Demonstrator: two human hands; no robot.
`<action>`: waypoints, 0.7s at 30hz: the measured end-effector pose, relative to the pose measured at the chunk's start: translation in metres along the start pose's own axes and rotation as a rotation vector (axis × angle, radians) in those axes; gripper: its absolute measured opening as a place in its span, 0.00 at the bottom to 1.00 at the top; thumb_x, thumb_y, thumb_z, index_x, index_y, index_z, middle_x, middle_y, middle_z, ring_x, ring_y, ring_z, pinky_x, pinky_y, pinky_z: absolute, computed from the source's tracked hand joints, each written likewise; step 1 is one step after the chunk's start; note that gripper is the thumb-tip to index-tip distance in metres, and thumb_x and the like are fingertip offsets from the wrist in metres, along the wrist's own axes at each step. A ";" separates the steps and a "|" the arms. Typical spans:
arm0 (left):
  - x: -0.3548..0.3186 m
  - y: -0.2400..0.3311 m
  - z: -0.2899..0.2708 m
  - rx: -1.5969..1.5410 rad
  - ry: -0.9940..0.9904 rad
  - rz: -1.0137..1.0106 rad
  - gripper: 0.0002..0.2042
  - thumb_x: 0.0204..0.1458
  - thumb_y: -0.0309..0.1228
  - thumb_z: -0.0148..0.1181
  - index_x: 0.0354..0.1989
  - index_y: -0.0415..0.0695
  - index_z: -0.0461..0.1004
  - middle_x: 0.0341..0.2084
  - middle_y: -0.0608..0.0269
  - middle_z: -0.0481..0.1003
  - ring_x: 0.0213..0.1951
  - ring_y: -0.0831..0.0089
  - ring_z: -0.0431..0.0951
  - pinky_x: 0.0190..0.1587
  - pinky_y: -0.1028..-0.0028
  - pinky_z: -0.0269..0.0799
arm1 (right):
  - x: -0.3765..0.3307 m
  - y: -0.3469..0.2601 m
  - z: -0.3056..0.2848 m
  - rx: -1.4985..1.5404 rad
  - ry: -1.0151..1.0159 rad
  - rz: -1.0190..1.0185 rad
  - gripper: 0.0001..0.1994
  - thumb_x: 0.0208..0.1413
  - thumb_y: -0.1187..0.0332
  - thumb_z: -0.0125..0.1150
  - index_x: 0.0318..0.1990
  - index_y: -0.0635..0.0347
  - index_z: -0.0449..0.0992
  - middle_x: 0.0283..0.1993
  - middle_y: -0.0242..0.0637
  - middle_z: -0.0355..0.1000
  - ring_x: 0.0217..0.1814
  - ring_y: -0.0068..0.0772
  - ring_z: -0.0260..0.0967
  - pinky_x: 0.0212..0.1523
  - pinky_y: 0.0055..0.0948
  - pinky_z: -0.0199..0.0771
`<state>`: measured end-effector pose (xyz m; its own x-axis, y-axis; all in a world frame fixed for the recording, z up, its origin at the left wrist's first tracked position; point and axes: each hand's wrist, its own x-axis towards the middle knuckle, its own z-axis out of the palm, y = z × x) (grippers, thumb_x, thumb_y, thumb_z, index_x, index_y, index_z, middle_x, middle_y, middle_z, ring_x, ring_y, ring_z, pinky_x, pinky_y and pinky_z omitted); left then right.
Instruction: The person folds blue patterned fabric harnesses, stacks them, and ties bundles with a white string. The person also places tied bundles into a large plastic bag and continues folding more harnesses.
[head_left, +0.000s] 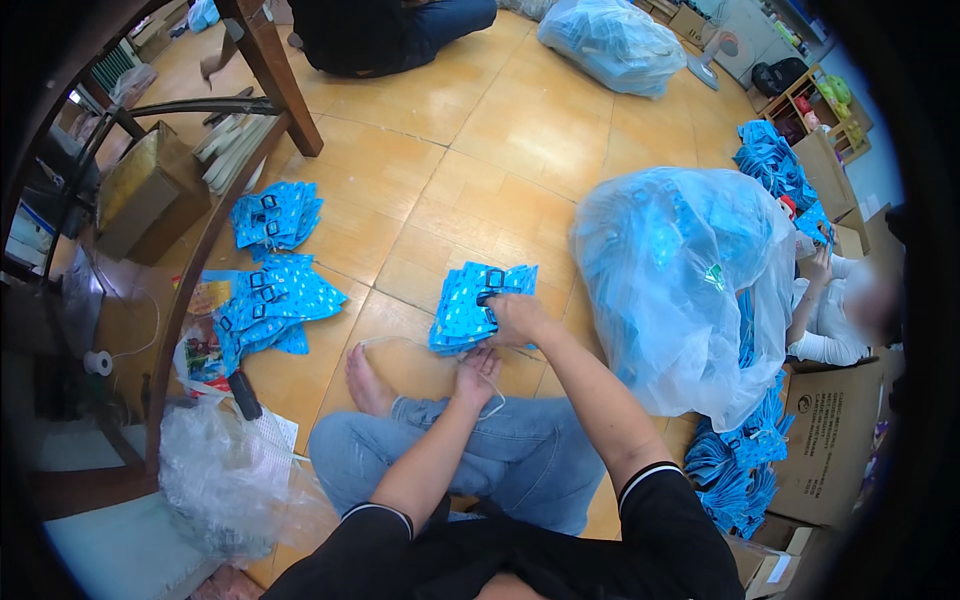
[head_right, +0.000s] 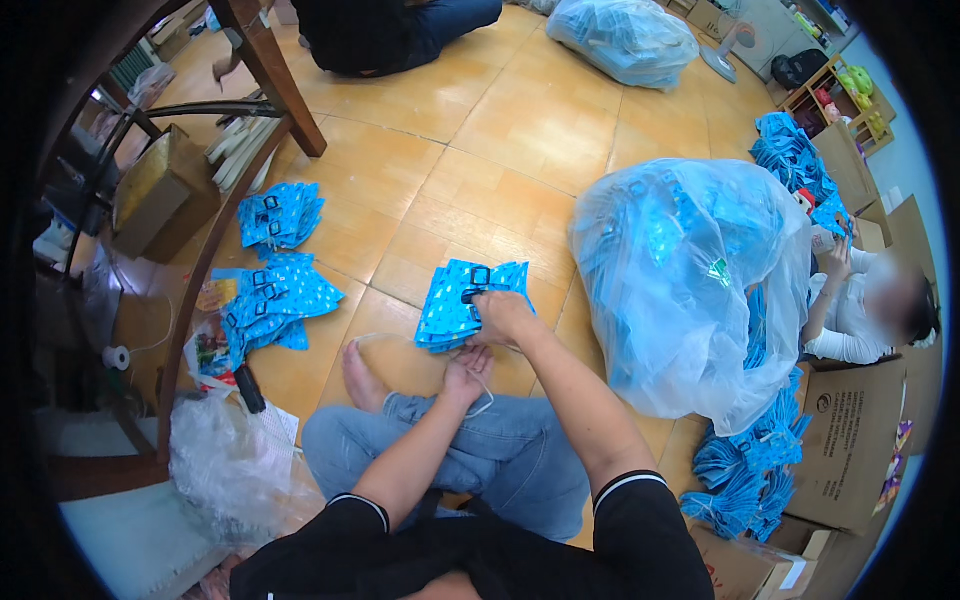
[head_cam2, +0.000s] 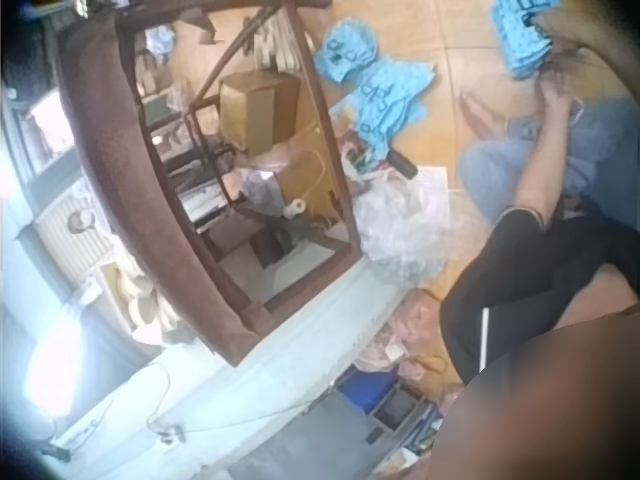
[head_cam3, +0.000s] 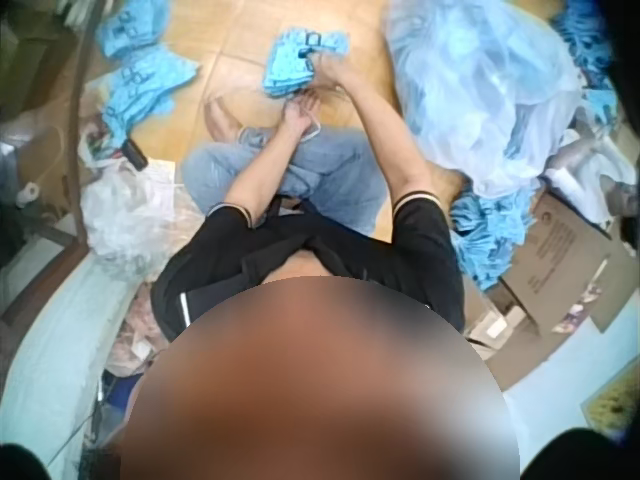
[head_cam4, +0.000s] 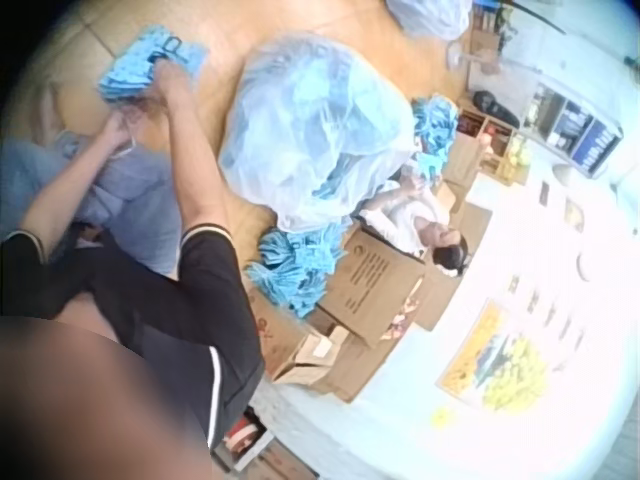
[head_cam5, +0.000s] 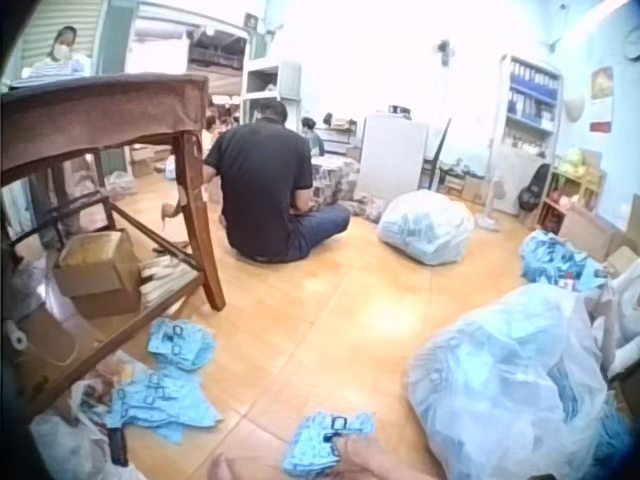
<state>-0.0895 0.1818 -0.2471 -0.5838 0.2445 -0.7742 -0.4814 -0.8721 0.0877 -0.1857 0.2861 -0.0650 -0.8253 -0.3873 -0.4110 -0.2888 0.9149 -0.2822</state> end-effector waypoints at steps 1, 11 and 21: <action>0.004 -0.005 0.001 -0.022 -0.023 0.004 0.12 0.56 0.26 0.45 0.47 0.42 0.70 0.51 0.59 0.71 0.55 0.64 0.68 0.63 0.59 0.59 | 0.005 0.003 0.001 0.002 -0.047 0.007 0.33 0.33 0.44 0.72 0.40 0.63 0.75 0.44 0.48 0.76 0.48 0.45 0.74 0.49 0.40 0.73; 0.008 -0.015 0.037 -0.151 0.015 0.003 0.13 0.59 0.35 0.42 0.48 0.45 0.67 0.47 0.59 0.70 0.55 0.66 0.67 0.63 0.60 0.57 | 0.048 0.032 0.007 0.170 -0.471 0.046 0.47 0.29 0.39 0.73 0.57 0.60 0.70 0.57 0.52 0.69 0.60 0.47 0.66 0.59 0.38 0.66; -0.011 0.020 0.037 0.347 -0.092 0.306 0.09 0.53 0.32 0.45 0.41 0.47 0.66 0.31 0.64 0.72 0.29 0.72 0.73 0.31 0.73 0.68 | 0.031 0.039 -0.016 1.000 -0.484 0.088 0.31 0.48 0.49 0.68 0.57 0.56 0.71 0.53 0.35 0.74 0.51 0.28 0.72 0.53 0.29 0.71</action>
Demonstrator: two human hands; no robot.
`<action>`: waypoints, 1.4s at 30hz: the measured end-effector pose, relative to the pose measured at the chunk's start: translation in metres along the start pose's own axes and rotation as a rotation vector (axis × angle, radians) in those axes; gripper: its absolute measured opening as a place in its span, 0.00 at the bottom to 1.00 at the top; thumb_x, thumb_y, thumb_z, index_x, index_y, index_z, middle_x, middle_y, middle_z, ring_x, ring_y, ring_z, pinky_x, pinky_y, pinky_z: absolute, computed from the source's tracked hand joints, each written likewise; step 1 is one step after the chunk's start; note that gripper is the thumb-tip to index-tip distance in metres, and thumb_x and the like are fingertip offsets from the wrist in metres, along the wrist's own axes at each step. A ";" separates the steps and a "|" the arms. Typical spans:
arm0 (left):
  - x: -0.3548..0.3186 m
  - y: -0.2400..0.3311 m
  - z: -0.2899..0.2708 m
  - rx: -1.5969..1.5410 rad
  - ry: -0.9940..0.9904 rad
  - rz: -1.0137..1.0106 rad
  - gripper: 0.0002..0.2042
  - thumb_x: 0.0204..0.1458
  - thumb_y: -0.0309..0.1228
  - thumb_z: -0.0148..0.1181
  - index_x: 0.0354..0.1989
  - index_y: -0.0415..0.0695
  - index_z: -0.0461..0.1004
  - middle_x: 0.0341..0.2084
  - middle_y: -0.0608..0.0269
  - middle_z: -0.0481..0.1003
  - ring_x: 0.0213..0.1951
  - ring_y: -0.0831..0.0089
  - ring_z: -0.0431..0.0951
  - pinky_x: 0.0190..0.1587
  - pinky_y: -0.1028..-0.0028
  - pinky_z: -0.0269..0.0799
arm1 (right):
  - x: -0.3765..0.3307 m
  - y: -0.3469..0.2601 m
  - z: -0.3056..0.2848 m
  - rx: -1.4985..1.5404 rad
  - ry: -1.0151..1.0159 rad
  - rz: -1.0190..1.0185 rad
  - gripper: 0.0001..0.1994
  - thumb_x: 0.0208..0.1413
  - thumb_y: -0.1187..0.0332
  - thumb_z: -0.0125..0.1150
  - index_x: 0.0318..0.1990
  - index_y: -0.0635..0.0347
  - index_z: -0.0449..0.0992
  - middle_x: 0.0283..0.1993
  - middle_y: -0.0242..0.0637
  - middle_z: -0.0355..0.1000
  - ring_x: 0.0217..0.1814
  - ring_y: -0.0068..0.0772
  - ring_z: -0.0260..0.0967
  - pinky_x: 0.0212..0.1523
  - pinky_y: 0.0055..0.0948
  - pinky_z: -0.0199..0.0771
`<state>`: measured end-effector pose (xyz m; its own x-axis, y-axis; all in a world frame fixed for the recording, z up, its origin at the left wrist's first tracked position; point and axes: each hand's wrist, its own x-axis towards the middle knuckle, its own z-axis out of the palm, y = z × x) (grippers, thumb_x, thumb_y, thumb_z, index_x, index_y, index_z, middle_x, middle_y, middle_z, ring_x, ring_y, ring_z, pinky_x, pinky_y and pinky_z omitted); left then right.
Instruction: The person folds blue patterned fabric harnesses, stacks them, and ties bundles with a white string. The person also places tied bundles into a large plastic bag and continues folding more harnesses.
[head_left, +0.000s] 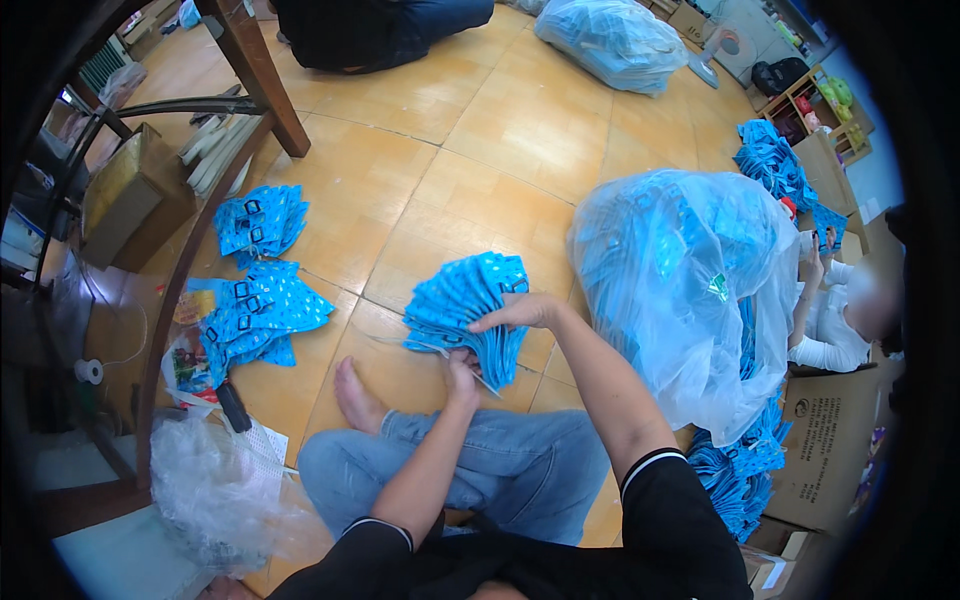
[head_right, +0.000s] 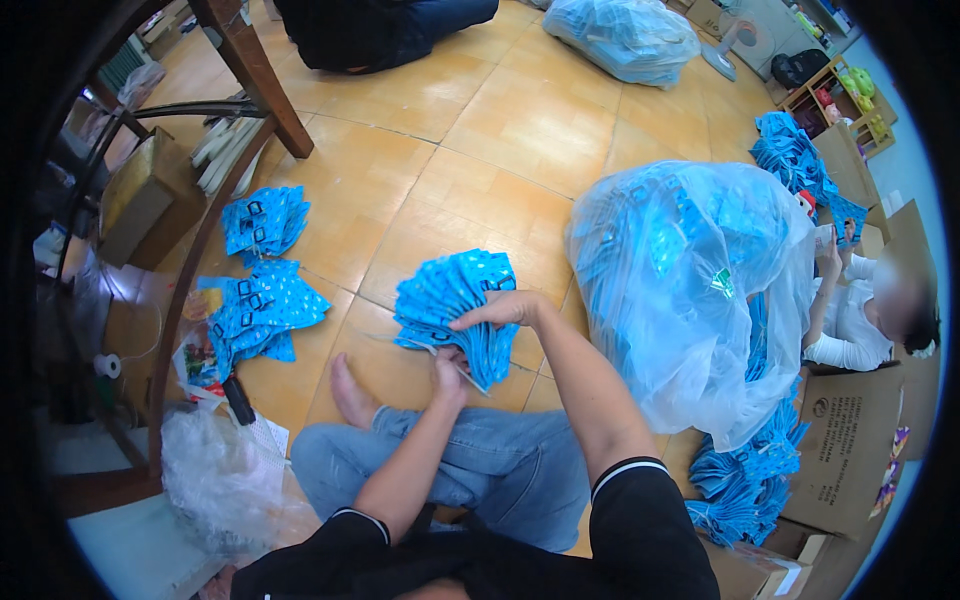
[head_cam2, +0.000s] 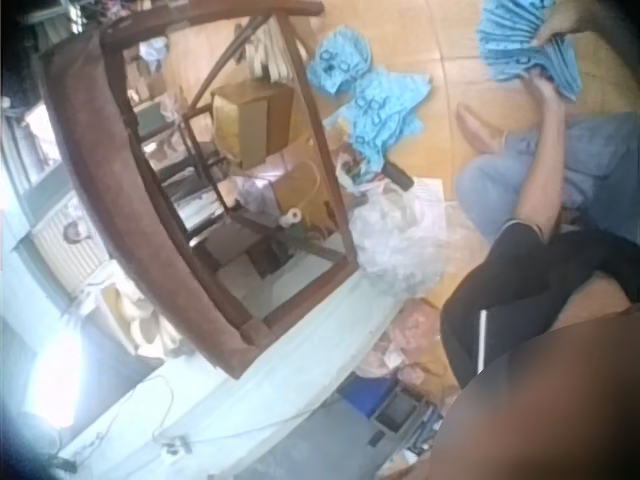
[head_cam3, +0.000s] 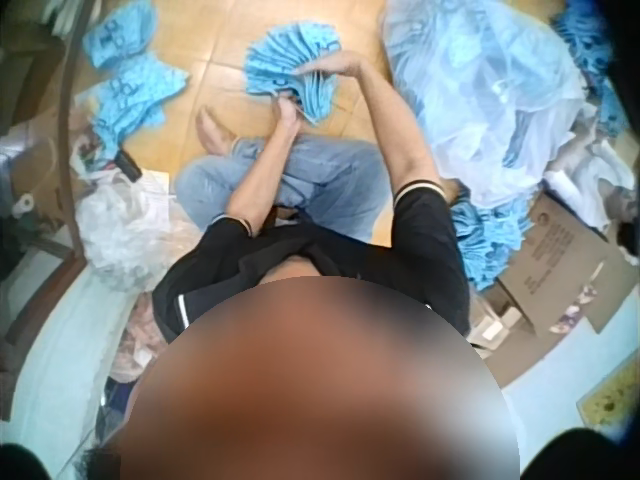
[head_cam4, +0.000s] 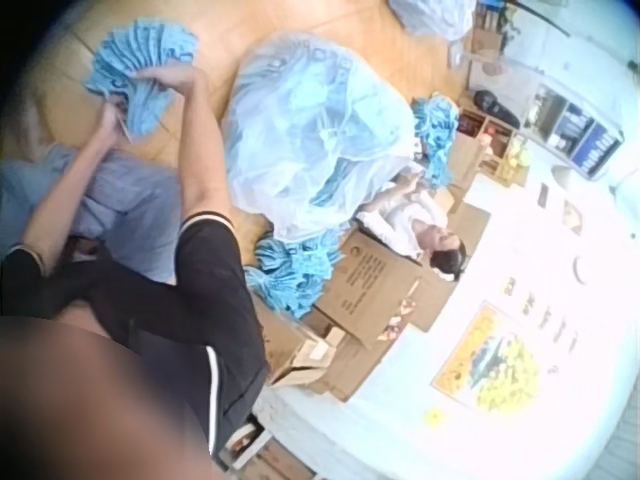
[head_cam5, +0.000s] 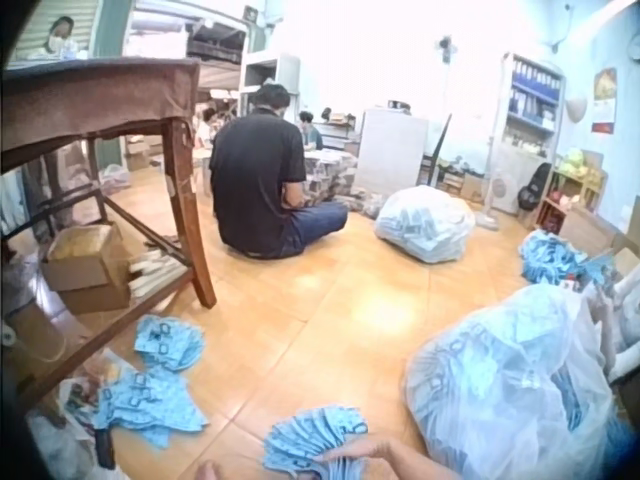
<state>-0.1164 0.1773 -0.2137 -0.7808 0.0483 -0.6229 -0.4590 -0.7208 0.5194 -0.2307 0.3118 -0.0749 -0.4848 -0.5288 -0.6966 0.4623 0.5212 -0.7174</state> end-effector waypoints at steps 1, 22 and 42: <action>-0.007 0.014 -0.005 0.120 -0.005 -0.002 0.08 0.53 0.32 0.46 0.40 0.47 0.66 0.28 0.64 0.72 0.26 0.73 0.72 0.27 0.73 0.67 | -0.006 0.000 0.003 0.142 -0.004 -0.043 0.30 0.50 0.49 0.67 0.57 0.56 0.71 0.52 0.34 0.74 0.51 0.28 0.72 0.52 0.30 0.71; -0.282 0.112 -0.092 0.816 -0.155 0.285 0.03 0.56 0.26 0.46 0.37 0.41 0.63 0.31 0.61 0.66 0.36 0.75 0.65 0.42 0.75 0.63 | -0.120 0.085 0.276 1.410 -0.136 -0.296 0.28 0.52 0.60 0.56 0.60 0.61 0.64 0.58 0.43 0.69 0.58 0.41 0.68 0.60 0.45 0.65; -0.290 0.090 -0.072 0.825 -0.008 0.114 0.38 0.43 0.35 0.73 0.53 0.34 0.50 0.45 0.47 0.70 0.47 0.66 0.73 0.47 0.69 0.74 | -0.162 0.079 0.294 0.875 0.338 -0.201 0.22 0.48 0.71 0.67 0.52 0.63 0.71 0.47 0.36 0.74 0.47 0.28 0.72 0.50 0.28 0.70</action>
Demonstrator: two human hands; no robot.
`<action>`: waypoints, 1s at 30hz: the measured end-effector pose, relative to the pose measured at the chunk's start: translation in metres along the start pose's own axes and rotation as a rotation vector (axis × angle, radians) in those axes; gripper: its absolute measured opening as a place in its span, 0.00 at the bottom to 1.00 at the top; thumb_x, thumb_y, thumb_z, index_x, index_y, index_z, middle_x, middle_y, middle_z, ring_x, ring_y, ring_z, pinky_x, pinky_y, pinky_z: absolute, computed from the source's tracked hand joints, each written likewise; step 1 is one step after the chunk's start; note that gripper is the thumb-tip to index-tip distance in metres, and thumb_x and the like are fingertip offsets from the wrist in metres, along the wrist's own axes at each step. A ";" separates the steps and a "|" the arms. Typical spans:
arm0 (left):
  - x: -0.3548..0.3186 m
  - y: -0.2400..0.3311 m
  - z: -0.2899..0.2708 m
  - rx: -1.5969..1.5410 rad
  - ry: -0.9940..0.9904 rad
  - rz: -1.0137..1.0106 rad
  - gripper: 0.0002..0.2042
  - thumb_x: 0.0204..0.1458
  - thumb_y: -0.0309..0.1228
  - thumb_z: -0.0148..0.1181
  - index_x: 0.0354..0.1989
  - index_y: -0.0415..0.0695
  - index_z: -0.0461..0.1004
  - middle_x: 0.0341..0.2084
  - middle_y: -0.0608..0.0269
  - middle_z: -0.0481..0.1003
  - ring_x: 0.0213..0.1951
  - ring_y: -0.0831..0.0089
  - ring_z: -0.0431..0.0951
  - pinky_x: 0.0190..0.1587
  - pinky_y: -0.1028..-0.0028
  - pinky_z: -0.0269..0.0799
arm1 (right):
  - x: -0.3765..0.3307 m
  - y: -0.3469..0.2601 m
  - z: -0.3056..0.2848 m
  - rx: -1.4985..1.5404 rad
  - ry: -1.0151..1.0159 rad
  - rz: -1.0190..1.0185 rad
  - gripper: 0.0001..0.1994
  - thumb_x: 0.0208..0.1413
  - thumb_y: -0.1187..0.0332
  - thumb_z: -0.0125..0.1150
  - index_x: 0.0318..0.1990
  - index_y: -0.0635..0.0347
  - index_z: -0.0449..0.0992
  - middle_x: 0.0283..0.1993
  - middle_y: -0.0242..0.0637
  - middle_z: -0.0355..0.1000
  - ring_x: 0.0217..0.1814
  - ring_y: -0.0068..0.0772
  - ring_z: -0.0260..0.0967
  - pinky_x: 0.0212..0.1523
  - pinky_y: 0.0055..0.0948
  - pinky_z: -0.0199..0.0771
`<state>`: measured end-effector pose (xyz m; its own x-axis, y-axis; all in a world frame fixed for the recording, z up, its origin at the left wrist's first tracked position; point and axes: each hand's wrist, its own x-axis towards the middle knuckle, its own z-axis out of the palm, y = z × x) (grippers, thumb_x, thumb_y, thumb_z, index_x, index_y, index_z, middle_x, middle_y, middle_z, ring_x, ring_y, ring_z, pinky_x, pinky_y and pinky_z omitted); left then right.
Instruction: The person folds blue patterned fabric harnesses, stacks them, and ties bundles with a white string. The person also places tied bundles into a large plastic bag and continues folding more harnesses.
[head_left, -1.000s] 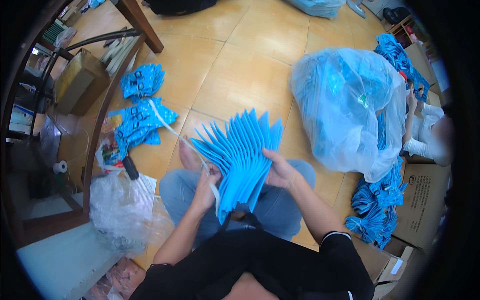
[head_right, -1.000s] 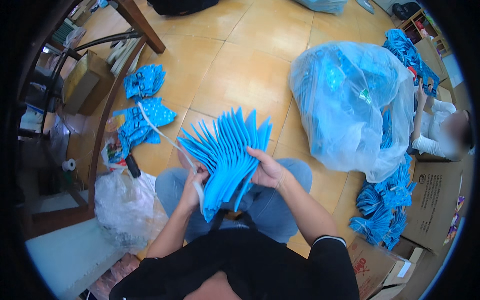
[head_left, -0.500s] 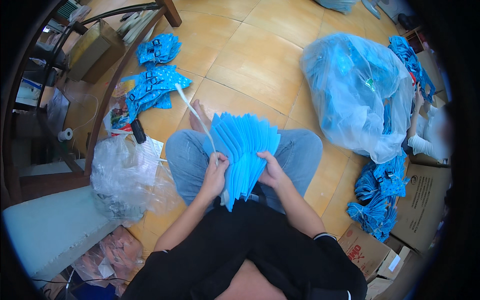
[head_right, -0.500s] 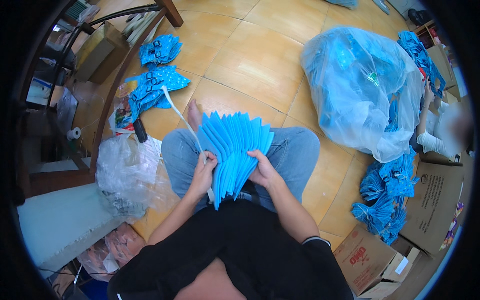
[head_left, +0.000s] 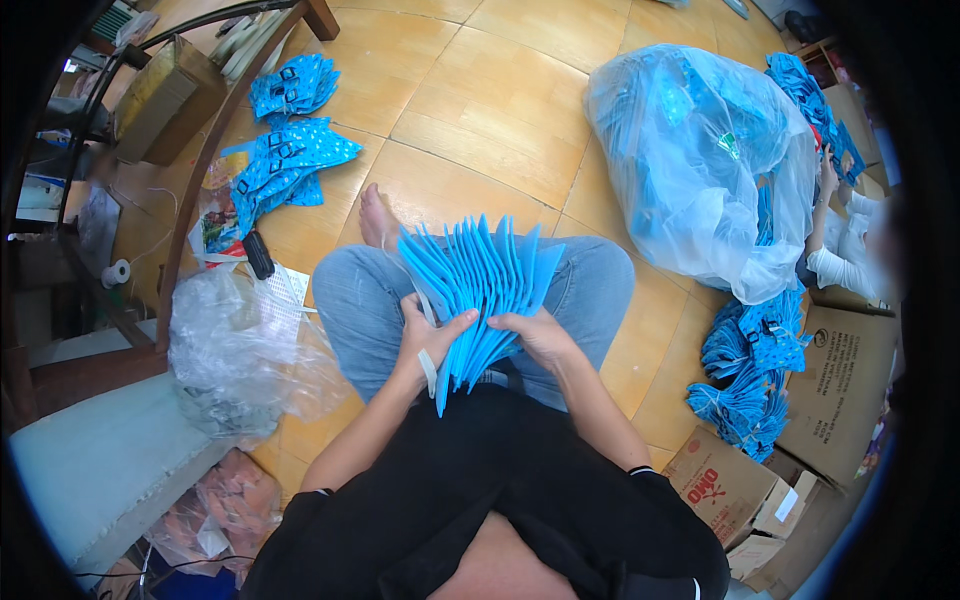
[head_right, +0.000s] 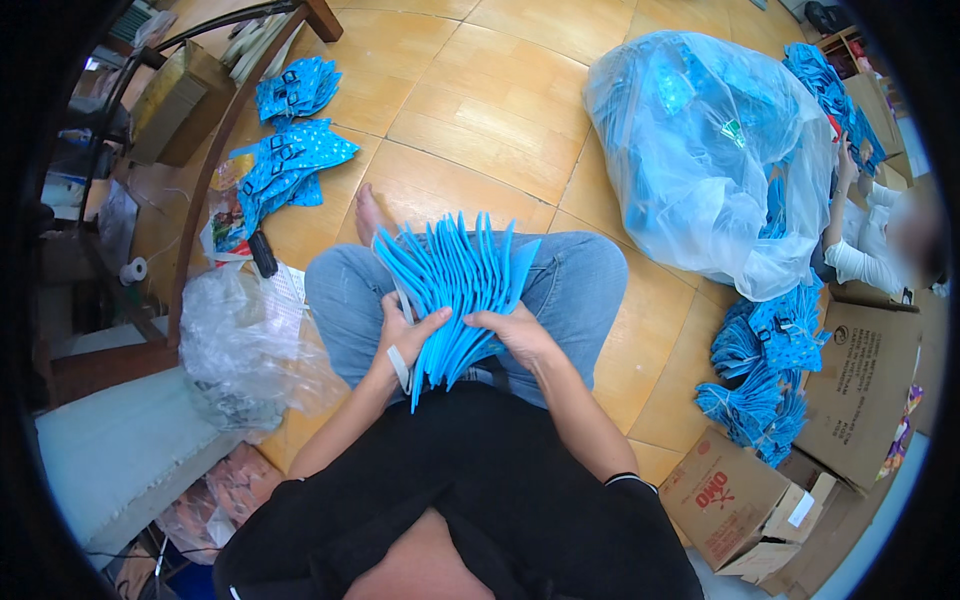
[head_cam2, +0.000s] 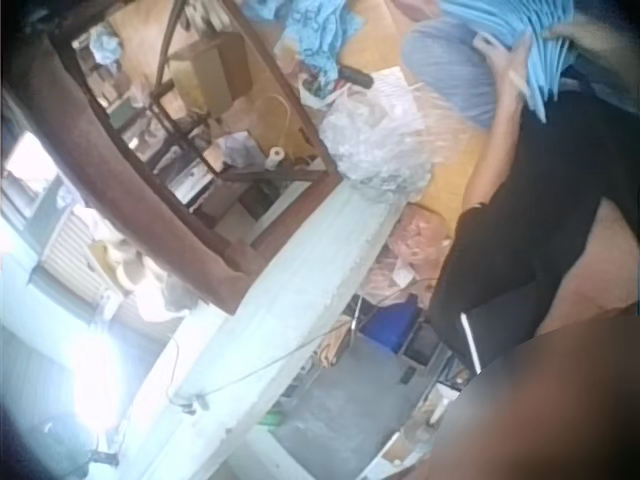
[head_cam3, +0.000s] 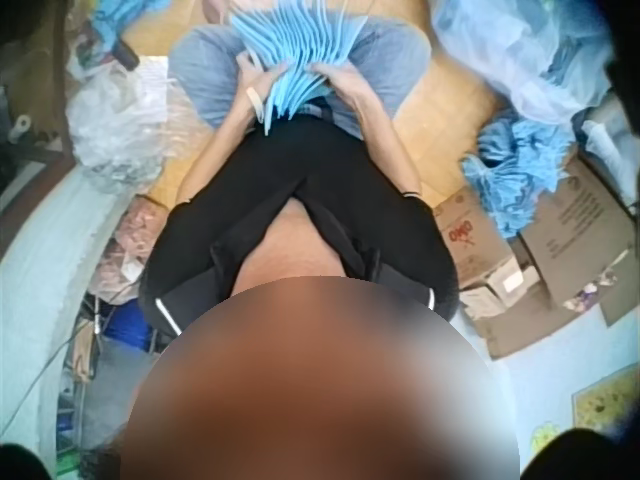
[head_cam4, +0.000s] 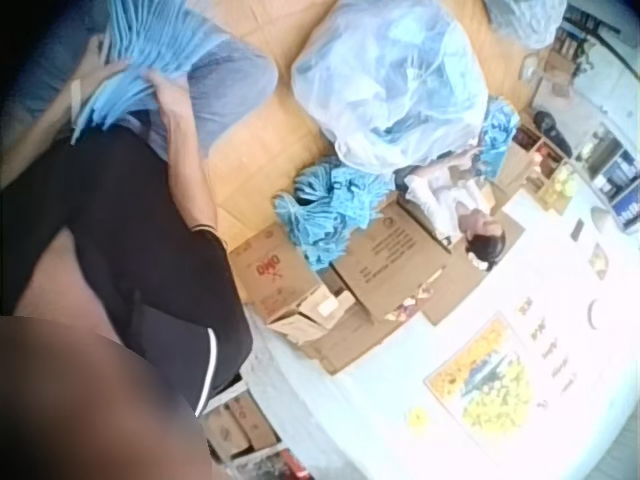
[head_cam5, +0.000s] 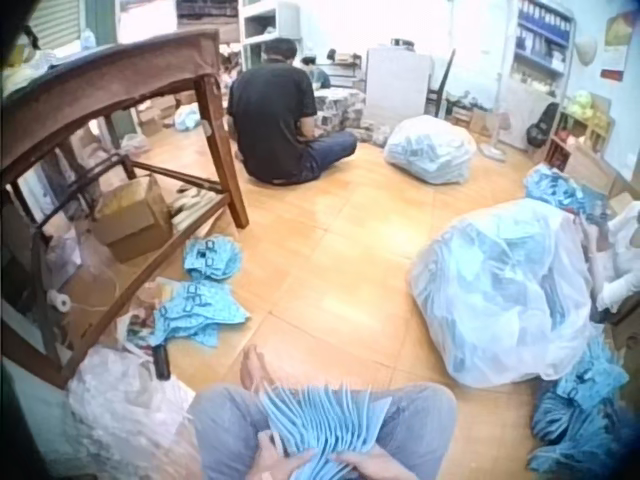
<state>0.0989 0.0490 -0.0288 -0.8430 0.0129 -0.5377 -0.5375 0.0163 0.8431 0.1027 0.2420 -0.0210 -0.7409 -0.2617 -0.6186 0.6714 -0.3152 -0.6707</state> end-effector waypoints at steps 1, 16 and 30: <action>0.001 0.002 -0.001 -0.008 -0.017 -0.008 0.38 0.43 0.34 0.73 0.54 0.34 0.50 0.46 0.47 0.69 0.47 0.66 0.73 0.47 0.69 0.74 | 0.002 0.004 0.000 0.046 0.055 0.003 0.23 0.50 0.68 0.66 0.53 0.63 0.69 0.48 0.36 0.73 0.48 0.28 0.71 0.50 0.28 0.70; 0.028 0.001 -0.008 0.312 -0.071 -0.043 0.27 0.54 0.50 0.58 0.45 0.32 0.74 0.37 0.50 0.78 0.40 0.71 0.78 0.43 0.70 0.73 | -0.010 0.014 0.014 -0.024 0.399 -0.150 0.25 0.55 0.61 0.65 0.55 0.69 0.68 0.53 0.40 0.71 0.55 0.30 0.67 0.57 0.30 0.65; 0.011 0.008 -0.012 -0.025 -0.241 -0.088 0.23 0.53 0.28 0.63 0.55 0.34 0.65 0.48 0.55 0.74 0.48 0.72 0.74 0.52 0.71 0.70 | -0.028 0.042 0.020 0.079 0.438 -0.367 0.19 0.58 0.66 0.61 0.53 0.63 0.63 0.42 0.30 0.67 0.42 0.20 0.64 0.46 0.23 0.66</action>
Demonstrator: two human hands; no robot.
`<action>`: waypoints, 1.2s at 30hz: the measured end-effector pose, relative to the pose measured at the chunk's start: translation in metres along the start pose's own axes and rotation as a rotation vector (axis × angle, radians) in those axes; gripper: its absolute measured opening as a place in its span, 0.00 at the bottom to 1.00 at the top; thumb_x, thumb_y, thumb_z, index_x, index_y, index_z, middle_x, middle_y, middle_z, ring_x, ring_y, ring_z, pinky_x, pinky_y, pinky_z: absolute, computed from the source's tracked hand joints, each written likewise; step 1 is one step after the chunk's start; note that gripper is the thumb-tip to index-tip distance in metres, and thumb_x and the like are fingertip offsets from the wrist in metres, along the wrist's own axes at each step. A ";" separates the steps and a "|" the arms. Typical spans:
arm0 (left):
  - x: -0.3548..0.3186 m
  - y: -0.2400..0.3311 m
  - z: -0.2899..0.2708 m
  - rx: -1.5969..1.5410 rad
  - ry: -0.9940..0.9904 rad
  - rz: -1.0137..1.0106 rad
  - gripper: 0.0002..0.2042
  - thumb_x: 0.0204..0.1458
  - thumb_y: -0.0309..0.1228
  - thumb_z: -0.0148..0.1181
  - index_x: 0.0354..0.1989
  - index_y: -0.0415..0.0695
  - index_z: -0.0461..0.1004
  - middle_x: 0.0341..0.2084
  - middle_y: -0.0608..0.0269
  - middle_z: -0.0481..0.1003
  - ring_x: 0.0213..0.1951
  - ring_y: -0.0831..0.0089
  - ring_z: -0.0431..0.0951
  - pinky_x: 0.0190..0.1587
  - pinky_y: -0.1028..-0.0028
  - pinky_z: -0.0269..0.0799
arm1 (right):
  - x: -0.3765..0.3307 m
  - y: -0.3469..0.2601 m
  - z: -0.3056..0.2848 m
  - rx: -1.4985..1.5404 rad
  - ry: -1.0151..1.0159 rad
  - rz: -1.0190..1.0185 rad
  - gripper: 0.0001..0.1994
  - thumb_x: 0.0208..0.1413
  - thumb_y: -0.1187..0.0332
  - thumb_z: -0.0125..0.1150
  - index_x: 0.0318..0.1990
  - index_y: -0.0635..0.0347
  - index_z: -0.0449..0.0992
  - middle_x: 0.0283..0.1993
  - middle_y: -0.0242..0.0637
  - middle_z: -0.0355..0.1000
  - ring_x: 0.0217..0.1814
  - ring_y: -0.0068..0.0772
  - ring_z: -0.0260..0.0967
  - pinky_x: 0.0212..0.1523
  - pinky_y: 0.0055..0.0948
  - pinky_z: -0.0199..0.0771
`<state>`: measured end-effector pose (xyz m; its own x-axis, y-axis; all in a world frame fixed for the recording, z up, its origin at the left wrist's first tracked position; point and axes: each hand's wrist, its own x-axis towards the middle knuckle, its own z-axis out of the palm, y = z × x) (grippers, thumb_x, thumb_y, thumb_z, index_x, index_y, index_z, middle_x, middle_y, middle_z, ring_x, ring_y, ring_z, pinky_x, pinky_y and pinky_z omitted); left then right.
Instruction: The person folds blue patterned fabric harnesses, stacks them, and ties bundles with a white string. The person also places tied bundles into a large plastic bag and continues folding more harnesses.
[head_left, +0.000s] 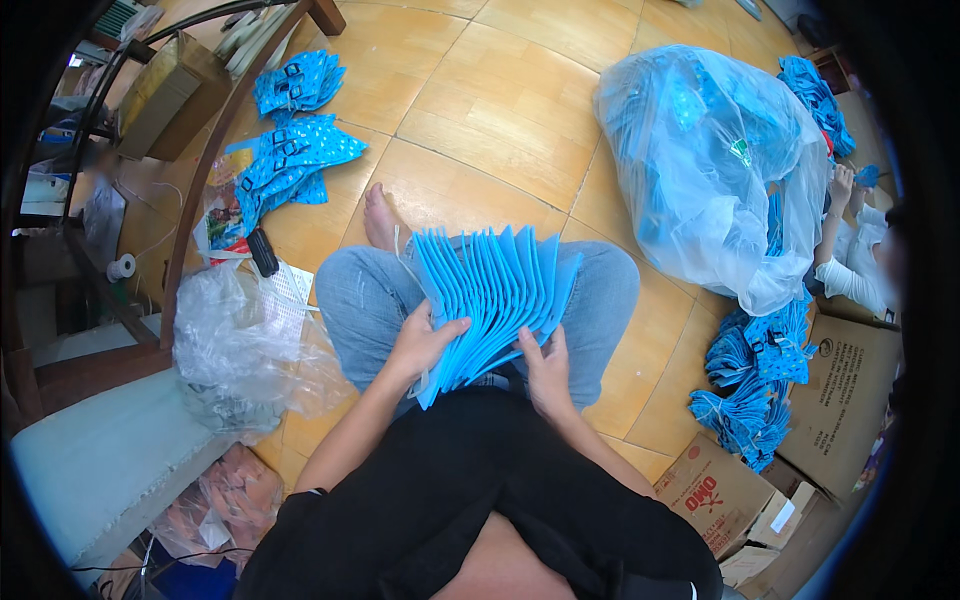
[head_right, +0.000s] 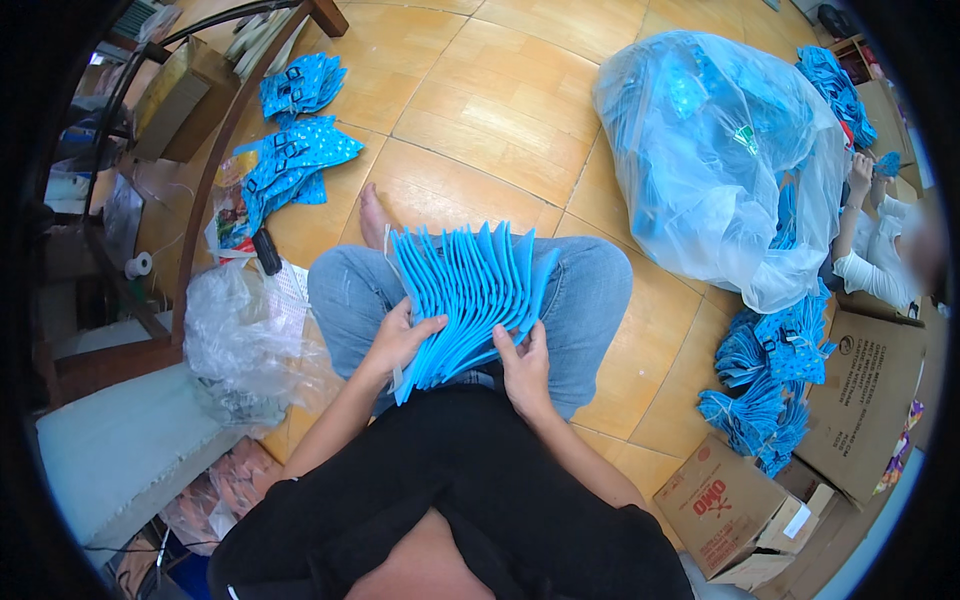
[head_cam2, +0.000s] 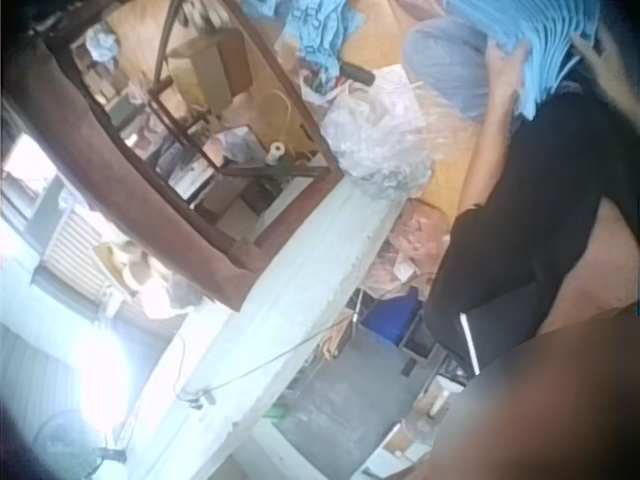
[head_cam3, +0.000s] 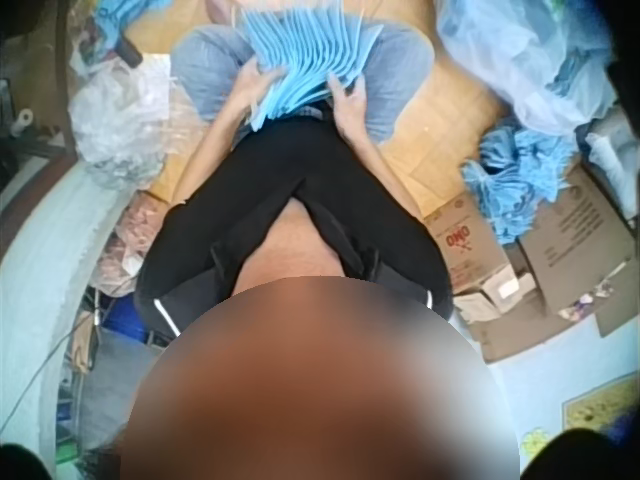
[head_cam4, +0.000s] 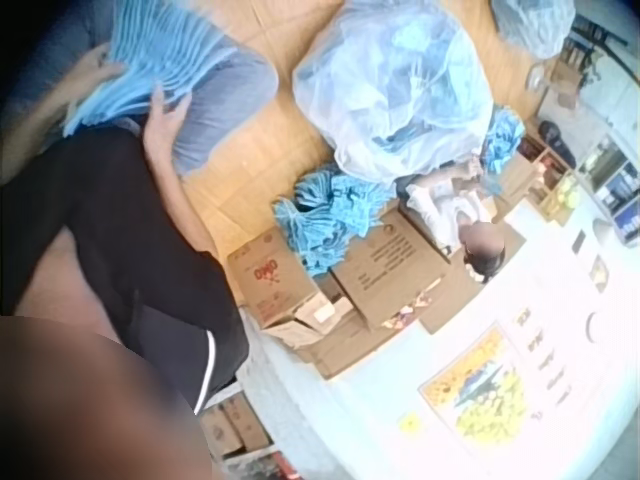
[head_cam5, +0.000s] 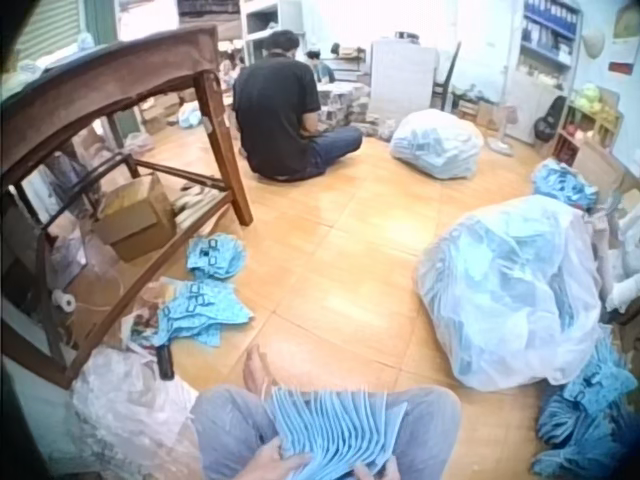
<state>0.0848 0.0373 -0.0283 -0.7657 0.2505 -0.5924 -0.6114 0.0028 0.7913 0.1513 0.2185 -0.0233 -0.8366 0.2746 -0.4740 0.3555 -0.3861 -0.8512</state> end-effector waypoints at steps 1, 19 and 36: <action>0.000 -0.002 0.003 -0.038 0.016 0.022 0.22 0.54 0.29 0.62 0.55 0.34 0.65 0.46 0.56 0.74 0.46 0.73 0.75 0.50 0.72 0.71 | -0.002 0.002 -0.003 0.026 0.006 -0.022 0.19 0.59 0.66 0.60 0.53 0.62 0.63 0.44 0.31 0.67 0.43 0.20 0.64 0.46 0.23 0.66; 0.006 -0.015 -0.036 0.530 0.262 0.178 0.10 0.60 0.30 0.50 0.42 0.37 0.74 0.23 0.61 0.77 0.25 0.76 0.75 0.30 0.74 0.69 | 0.041 0.008 -0.032 0.436 -0.300 0.492 0.17 0.65 0.57 0.43 0.49 0.60 0.71 0.47 0.36 0.73 0.45 0.30 0.71 0.47 0.31 0.72; 0.042 -0.004 -0.017 0.584 -0.500 -0.053 0.20 0.53 0.39 0.57 0.50 0.39 0.75 0.48 0.51 0.76 0.47 0.62 0.76 0.52 0.67 0.69 | 0.072 0.002 -0.026 0.226 -0.623 0.704 0.07 0.58 0.63 0.60 0.40 0.52 0.76 0.35 0.25 0.73 0.31 0.19 0.68 0.34 0.22 0.71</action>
<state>0.0518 0.0309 -0.0591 -0.4717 0.6435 -0.6029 -0.3339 0.5024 0.7975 0.1025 0.2608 -0.0649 -0.5569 -0.5758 -0.5986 0.8257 -0.4618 -0.3239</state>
